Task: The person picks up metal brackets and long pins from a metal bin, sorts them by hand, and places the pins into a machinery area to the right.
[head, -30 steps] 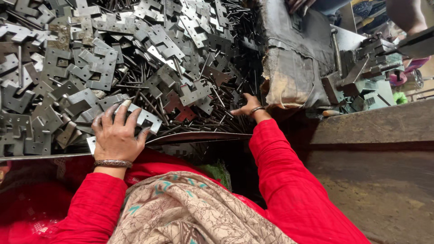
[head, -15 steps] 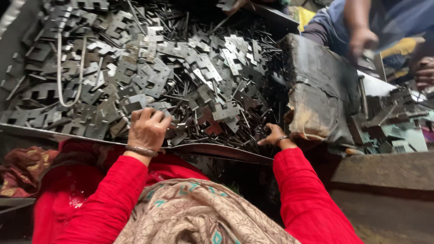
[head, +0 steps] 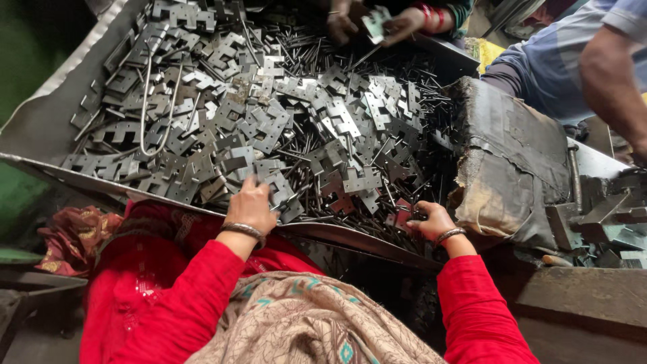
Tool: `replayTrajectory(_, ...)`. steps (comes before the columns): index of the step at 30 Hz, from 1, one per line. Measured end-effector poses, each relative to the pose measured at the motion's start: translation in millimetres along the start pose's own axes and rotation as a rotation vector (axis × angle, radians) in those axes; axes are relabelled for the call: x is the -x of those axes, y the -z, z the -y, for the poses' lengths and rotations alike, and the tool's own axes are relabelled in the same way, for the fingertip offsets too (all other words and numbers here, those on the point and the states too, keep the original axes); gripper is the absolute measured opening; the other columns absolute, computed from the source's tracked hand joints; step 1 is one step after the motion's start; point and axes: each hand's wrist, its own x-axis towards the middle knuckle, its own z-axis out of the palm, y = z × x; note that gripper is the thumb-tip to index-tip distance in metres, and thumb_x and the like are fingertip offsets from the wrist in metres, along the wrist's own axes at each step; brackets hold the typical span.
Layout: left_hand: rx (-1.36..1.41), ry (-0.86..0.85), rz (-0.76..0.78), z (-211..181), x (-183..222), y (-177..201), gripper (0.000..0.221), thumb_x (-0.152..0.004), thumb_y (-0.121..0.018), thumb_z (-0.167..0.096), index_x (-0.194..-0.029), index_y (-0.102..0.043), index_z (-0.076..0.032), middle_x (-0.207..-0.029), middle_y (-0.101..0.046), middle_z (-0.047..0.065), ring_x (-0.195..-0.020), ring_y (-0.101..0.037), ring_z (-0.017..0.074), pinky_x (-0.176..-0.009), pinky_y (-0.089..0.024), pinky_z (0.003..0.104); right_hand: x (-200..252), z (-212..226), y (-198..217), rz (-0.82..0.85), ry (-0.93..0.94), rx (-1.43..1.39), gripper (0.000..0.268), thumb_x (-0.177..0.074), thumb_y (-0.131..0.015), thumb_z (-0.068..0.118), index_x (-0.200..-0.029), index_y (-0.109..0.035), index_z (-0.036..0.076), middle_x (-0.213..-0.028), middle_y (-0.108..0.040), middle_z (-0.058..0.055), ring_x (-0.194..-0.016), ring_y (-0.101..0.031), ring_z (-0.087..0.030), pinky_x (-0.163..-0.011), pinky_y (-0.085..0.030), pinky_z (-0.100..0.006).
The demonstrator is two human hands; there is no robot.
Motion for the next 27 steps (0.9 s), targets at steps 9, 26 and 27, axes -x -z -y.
replayTrajectory(9, 0.682, 0.041, -0.264, 38, -4, 8, 0.023, -0.081, -0.083, -0.022, -0.098, -0.079, -0.006, -0.091, -0.079, 0.008, -0.081, -0.075, 0.0206, -0.077, -0.06, 0.035, -30, 158, 102, 0.031, 0.125, -0.46, 0.02, -0.084, -0.079, 0.006, -0.1, -0.067, 0.002, -0.076, -0.072, -0.007, -0.058, -0.068, -0.015, -0.05, -0.057, -0.031)
replayTrajectory(26, 2.193, 0.088, -0.114, 43, -31, 28, 0.027, -0.11, -0.07, -0.02, -0.134, -0.066, -0.009, -0.119, -0.068, 0.01, -0.116, -0.067, 0.0266, -0.115, -0.05, 0.055, -70, -15, -9, -0.459, -0.017, -0.187, 0.052, -0.088, -0.076, 0.011, -0.139, -0.062, 0.007, -0.132, -0.067, -0.018, -0.123, -0.064, -0.033, -0.105, -0.052, -0.04)
replayTrajectory(27, 2.126, 0.095, -0.093, 40, -35, 26, 0.026, -0.111, -0.07, -0.019, -0.135, -0.066, -0.01, -0.114, -0.066, 0.008, -0.108, -0.065, 0.025, -0.107, -0.049, 0.05, -72, -37, -16, -0.49, -0.055, -0.085, 0.054, -0.087, -0.075, 0.012, -0.139, -0.06, 0.006, -0.133, -0.065, -0.02, -0.125, -0.063, -0.035, -0.107, -0.05, -0.04)
